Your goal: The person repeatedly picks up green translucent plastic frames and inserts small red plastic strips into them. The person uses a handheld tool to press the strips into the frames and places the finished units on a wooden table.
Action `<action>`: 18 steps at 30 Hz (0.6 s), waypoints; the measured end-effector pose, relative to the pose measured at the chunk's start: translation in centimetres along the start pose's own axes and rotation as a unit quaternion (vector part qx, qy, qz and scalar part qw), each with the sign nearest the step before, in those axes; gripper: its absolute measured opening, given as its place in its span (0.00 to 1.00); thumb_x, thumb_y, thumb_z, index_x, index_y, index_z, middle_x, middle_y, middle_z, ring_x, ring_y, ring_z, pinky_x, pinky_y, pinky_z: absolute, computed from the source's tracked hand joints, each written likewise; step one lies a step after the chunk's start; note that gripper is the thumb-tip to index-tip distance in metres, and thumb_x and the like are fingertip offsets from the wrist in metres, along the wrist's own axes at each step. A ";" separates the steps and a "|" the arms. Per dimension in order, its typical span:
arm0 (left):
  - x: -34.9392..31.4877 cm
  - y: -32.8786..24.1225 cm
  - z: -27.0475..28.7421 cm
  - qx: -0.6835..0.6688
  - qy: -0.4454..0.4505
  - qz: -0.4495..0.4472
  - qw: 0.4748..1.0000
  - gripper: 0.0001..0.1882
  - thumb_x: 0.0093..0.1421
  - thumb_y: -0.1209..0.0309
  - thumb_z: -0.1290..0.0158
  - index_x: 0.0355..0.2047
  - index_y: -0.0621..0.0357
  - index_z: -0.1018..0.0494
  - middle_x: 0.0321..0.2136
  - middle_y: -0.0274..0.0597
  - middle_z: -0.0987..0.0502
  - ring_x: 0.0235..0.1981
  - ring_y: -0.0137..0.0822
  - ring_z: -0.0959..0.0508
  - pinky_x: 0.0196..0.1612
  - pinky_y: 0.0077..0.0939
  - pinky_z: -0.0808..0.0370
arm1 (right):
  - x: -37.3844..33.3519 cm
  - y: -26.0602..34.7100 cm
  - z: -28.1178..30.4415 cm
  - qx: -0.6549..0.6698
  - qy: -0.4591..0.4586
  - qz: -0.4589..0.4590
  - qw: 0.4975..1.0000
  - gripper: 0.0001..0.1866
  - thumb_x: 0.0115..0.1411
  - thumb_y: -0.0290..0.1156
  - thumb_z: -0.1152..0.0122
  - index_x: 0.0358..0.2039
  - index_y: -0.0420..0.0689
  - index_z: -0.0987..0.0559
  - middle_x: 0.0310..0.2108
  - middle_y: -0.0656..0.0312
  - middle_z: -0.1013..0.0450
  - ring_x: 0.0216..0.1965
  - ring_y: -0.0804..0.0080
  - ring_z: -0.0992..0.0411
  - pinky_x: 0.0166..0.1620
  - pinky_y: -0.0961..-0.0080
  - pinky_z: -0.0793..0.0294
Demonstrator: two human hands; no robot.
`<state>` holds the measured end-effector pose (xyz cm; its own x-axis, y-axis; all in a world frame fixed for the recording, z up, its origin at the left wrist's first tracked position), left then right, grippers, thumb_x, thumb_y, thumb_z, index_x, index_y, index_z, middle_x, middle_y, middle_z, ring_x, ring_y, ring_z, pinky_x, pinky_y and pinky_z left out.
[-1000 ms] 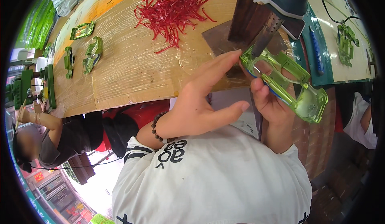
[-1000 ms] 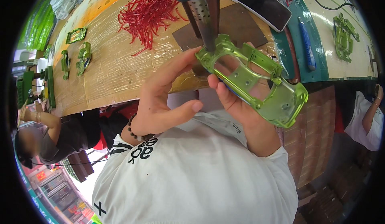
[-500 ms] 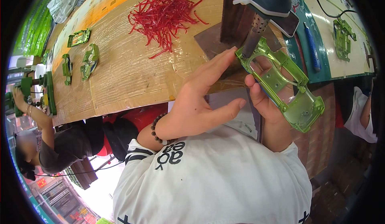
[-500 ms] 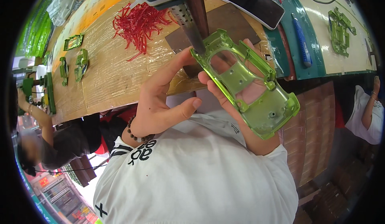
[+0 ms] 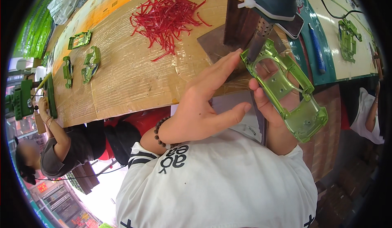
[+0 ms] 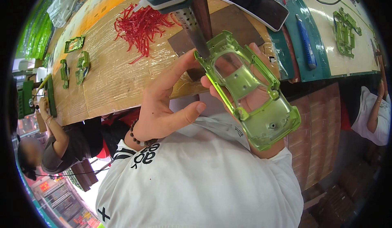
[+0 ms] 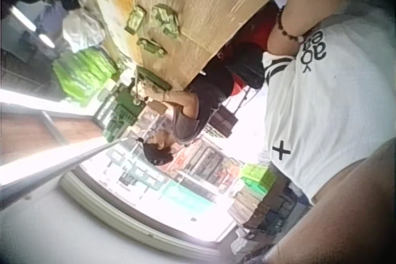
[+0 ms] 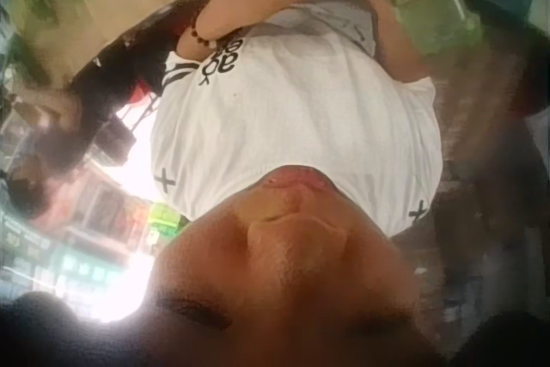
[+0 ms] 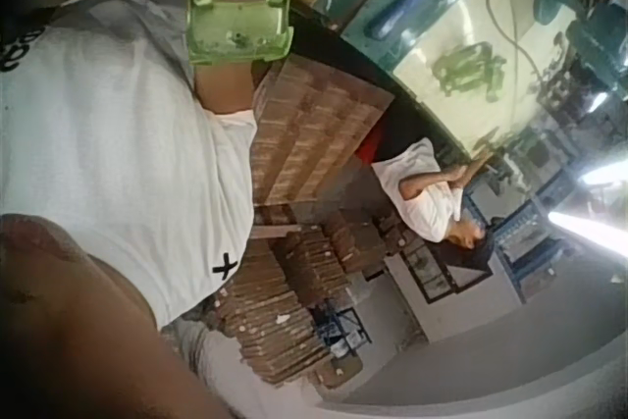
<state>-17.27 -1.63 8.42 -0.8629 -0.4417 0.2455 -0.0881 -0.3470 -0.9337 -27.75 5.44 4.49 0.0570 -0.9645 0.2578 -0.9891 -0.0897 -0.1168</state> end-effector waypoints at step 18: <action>-1.3 0.7 1.5 -0.036 -0.042 0.013 0.998 0.33 0.50 0.75 0.45 0.57 0.67 0.42 0.56 0.52 0.37 0.57 0.39 0.37 0.58 0.32 0.42 | -2.2 0.3 1.4 0.048 -0.032 0.028 0.998 0.34 0.63 0.52 0.65 0.57 0.34 0.42 0.56 0.42 0.41 0.54 0.32 0.42 0.57 0.49 0.38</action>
<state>-15.46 -2.53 7.83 -0.8206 -0.5187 0.2398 -0.1047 -0.2762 -0.9554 -27.99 7.16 2.60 0.0141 -0.9824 0.1862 -0.9736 -0.0560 -0.2214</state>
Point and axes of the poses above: each hand's wrist, its own x-axis towards the middle knuckle, its own z-axis out of the back of the hand, y = z × x, the point moved 7 cm from there along x, towards the middle knuckle
